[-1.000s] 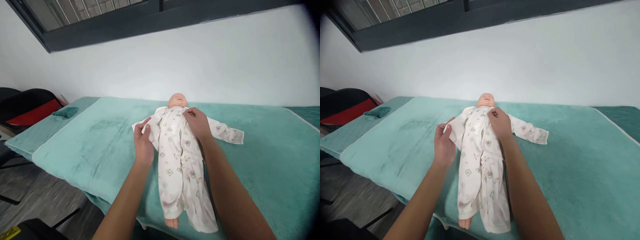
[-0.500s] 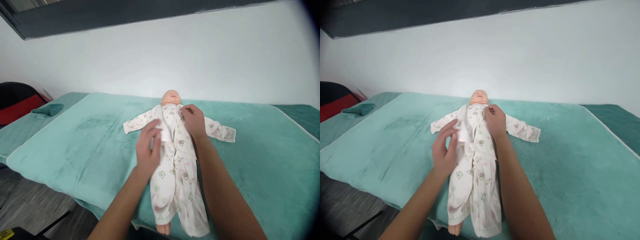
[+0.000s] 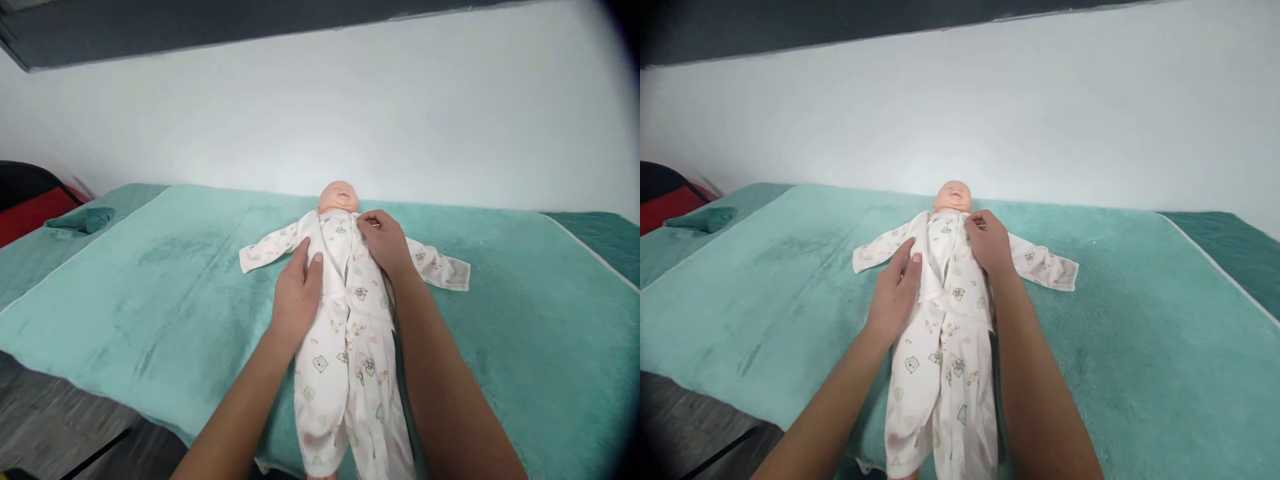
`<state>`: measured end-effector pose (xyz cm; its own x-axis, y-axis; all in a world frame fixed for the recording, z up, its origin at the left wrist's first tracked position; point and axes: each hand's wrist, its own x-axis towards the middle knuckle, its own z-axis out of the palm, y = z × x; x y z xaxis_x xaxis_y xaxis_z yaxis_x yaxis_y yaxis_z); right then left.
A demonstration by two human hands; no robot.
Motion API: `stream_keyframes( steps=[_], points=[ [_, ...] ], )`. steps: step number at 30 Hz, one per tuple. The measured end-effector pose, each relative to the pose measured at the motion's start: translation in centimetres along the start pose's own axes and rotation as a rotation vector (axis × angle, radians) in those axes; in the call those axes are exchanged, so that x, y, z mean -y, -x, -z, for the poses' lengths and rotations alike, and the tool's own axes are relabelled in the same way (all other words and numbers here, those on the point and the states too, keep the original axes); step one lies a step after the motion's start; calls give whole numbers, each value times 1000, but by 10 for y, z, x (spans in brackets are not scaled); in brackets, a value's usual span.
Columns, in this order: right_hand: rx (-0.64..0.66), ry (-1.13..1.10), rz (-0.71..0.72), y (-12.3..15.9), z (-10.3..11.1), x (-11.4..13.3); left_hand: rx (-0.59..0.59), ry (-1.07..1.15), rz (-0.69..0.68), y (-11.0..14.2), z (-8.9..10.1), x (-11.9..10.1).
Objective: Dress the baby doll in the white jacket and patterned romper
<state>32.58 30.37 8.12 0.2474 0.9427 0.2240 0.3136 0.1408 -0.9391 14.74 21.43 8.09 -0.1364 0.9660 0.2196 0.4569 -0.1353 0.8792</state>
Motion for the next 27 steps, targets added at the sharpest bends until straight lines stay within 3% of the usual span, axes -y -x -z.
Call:
stream_keyframes(
  steps=[3,6,10,13,16,19,23,27],
  points=[
    [-3,17,15,-4,-2,-2,-25,-84,-25,5,-1,-10],
    [-2,25,4,-6,-4,-3,-37,-75,-166,-2,-7,-16],
    [5,31,0,-8,-3,-1,143,-45,-423,-16,-15,-24],
    [48,80,-2,-7,-1,2,212,49,-487,-21,-16,-28],
    [104,255,-17,-5,-1,8,16,173,-405,-28,-15,-23],
    [164,503,-5,-1,-4,20,-149,258,-200,-43,-14,-9],
    [206,771,31,-4,-11,37,-79,277,-41,-72,-14,3],
    [235,832,21,-17,-10,39,4,354,-202,-84,-19,-16]
  ],
)
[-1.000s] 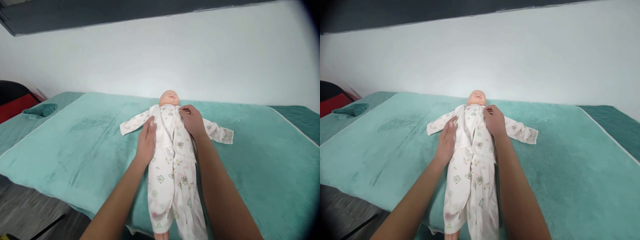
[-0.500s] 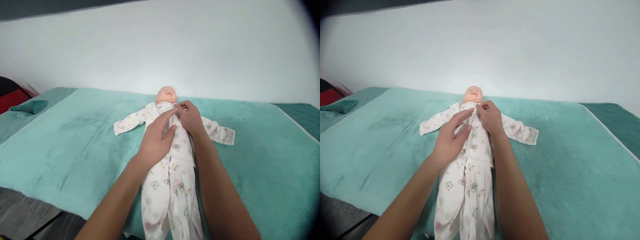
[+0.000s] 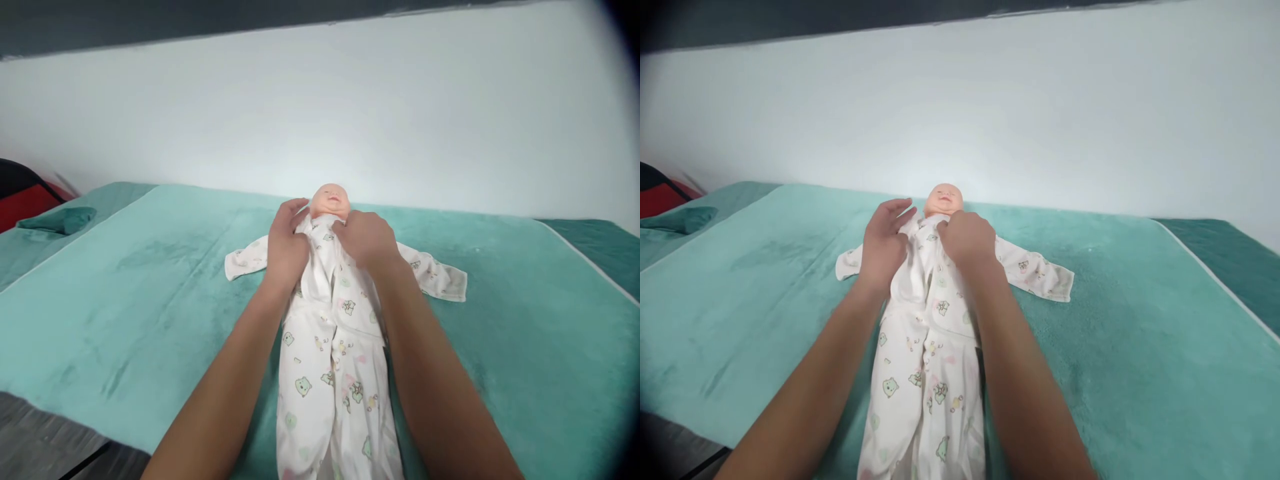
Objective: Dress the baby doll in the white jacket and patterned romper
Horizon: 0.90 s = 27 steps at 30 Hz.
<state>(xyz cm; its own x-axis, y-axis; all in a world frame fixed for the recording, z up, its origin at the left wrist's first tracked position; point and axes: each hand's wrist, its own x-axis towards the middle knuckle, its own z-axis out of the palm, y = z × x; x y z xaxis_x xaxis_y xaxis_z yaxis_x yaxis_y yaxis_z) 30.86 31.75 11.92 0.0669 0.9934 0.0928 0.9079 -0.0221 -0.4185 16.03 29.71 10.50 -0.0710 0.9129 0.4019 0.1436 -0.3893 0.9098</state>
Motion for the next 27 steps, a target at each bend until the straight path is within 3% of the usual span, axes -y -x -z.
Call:
stream_keyframes(
  steps=[3,5,8,10,14,18,27],
  points=[
    [-30,-209,43,-10,-3,-15,234,94,-78,-1,-15,-22],
    [-86,-468,67,-16,-9,-24,290,167,-74,-4,-22,-29],
    [-196,-862,1,-22,-20,-28,86,125,-25,-22,-23,-21],
    [-260,-983,-57,-22,-24,-24,13,-32,55,-40,-19,-6],
    [-286,-873,-111,-19,-26,-12,139,-331,153,-63,-15,18],
    [-281,-760,-64,-16,-25,-8,221,-362,116,-62,-15,25],
    [-304,-790,73,-15,-32,-12,99,-165,52,-60,-17,35]
  ],
)
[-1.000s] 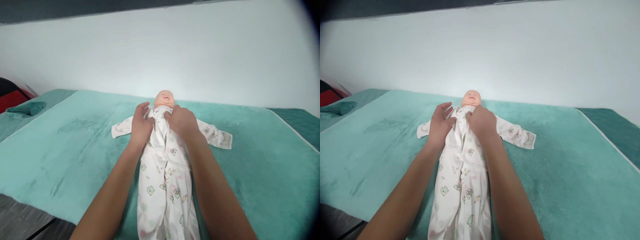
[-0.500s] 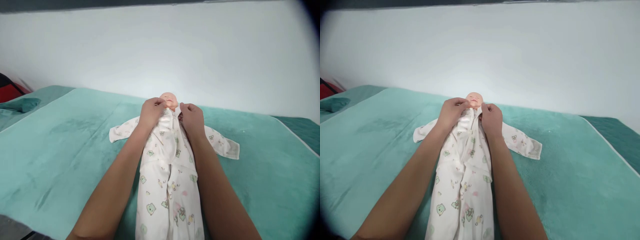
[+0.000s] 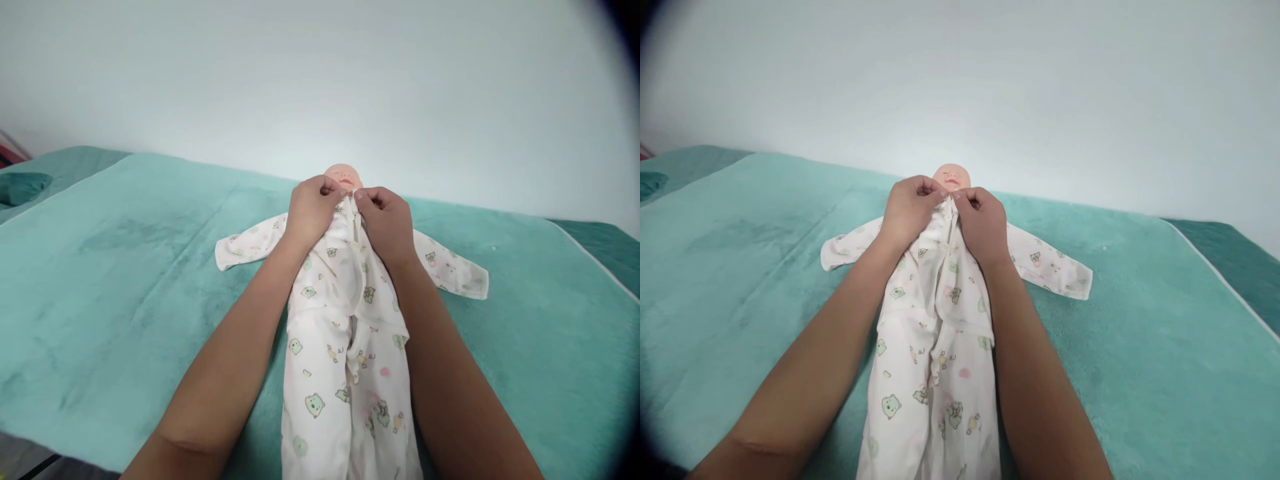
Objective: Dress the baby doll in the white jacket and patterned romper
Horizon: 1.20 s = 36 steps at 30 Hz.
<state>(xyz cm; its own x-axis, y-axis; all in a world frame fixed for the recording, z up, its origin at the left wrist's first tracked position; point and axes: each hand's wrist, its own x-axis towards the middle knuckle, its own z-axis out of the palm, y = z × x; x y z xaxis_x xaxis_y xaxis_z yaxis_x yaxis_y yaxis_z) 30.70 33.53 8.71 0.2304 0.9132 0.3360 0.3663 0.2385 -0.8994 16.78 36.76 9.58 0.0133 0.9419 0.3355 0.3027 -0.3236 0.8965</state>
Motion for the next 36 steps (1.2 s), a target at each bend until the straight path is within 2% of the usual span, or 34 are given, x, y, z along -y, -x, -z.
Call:
stream_keyframes(
  steps=[4,8,20,24,28,33,36],
  points=[
    [-3,-31,39,1,0,-3,36,111,40,0,0,-2],
    [-3,-59,59,0,-1,-5,36,94,53,1,0,-2],
    [138,-24,113,1,3,-1,108,139,93,1,2,-4],
    [180,-54,78,2,4,-1,83,155,121,0,1,-1],
    [134,-80,33,-1,3,-4,70,117,118,-1,-1,1],
    [-2,-144,-9,-5,1,-9,81,24,66,-2,-2,3],
    [-26,-50,-38,-1,3,-4,69,17,26,0,-2,2]
  ],
)
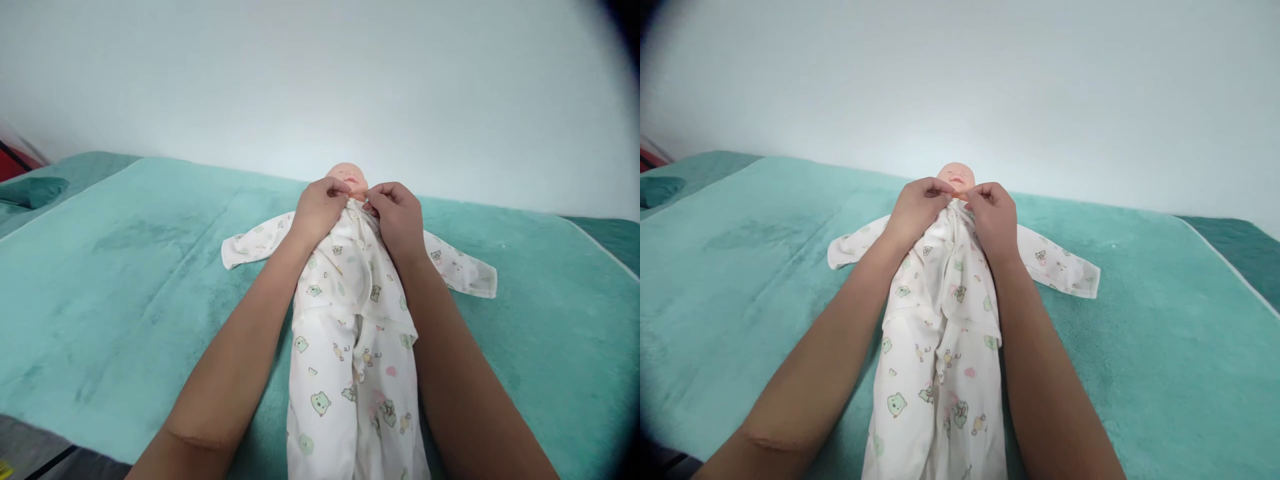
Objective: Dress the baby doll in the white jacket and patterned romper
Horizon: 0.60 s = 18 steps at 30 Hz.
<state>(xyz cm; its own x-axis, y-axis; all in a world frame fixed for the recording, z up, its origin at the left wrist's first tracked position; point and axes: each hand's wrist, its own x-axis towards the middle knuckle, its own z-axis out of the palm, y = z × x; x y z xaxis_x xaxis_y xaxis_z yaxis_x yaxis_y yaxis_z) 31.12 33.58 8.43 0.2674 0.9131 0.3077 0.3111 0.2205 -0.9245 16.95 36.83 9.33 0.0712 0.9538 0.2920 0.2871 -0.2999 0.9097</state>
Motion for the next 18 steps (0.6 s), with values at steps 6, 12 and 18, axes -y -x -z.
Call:
stream_keyframes(
  steps=[6,12,18],
  points=[
    [80,214,4,29,5,18,-58,-74,-114,24,3,-8],
    [81,376,42,49,1,25,-43,-52,-97,50,13,-10],
    [33,230,-48,56,8,24,57,-106,-185,55,17,-11]
  ],
)
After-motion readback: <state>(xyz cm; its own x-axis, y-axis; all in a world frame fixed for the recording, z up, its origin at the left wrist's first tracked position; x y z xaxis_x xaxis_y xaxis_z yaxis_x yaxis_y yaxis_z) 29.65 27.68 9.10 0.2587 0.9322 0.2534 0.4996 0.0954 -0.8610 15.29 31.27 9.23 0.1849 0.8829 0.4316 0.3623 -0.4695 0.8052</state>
